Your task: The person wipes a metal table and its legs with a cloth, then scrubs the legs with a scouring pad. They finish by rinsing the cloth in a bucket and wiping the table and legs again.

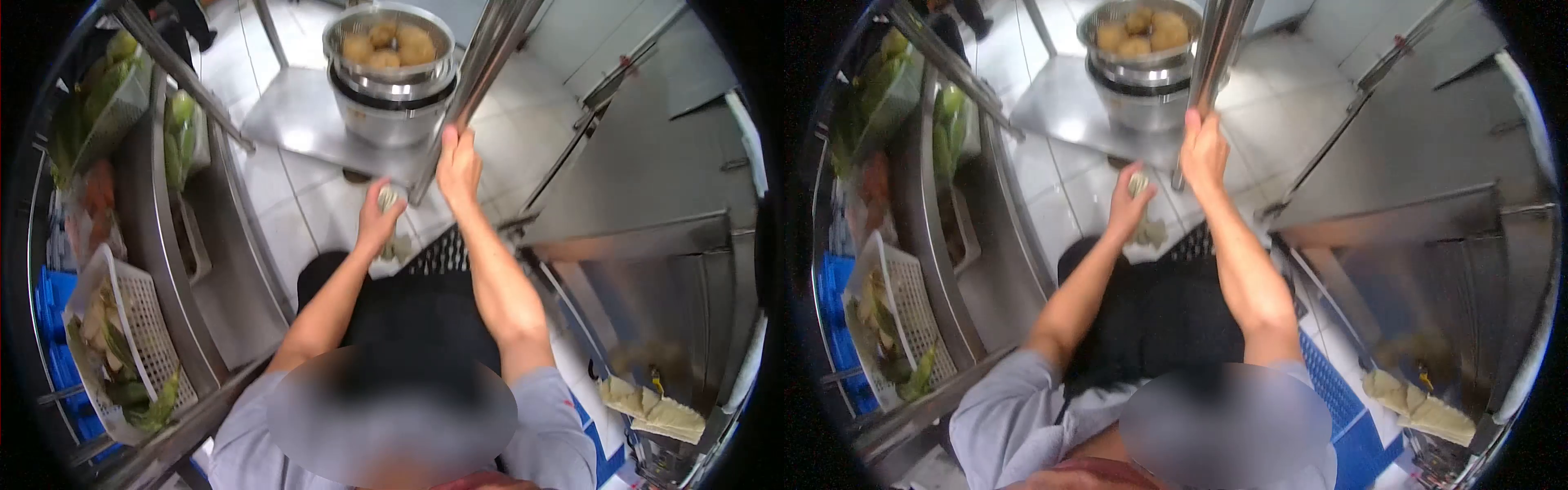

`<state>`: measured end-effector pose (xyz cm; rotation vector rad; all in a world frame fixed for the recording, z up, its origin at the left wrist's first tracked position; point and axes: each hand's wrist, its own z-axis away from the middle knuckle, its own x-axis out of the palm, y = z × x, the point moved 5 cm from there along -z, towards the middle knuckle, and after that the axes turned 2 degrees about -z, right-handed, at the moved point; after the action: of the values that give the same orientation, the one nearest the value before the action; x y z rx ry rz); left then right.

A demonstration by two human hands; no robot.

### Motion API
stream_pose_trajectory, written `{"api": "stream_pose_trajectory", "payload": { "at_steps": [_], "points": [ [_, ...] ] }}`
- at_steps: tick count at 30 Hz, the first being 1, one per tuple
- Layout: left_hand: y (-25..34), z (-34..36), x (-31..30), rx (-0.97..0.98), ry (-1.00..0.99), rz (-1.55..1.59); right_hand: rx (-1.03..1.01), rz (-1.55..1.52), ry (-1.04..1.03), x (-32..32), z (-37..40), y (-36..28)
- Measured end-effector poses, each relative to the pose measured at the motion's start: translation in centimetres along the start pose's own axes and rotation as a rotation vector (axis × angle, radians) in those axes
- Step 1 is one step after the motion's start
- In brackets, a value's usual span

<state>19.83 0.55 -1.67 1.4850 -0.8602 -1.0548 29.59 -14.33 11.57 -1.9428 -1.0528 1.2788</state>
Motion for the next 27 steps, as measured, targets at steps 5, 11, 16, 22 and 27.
{"api": "stream_pose_trajectory", "payload": {
  "at_steps": [5, 11, 16, 22, 27],
  "points": [
    [-0.3, -0.1, -0.7, 0.006, 0.047, -0.068, -0.036, 0.008, -0.043, 0.5, 0.5, -0.7],
    [0.2, -0.4, -1.2, 0.009, 0.031, -0.059, -0.111, -0.064, -0.069, 1.9, 1.7, -2.4],
    [0.6, -0.6, -1.6, 0.063, 0.05, -0.1, -0.115, -0.117, -0.14, 3.5, 3.6, -4.9],
    [-2.0, 0.0, -4.2, 0.023, 0.102, 0.004, -0.175, -0.207, -0.218, 5.4, 5.6, -7.3],
    [-1.3, 0.5, -5.9, -0.033, 0.241, 0.046, -0.224, -0.209, -0.304, 6.2, 6.8, -9.6]
  ]
}}
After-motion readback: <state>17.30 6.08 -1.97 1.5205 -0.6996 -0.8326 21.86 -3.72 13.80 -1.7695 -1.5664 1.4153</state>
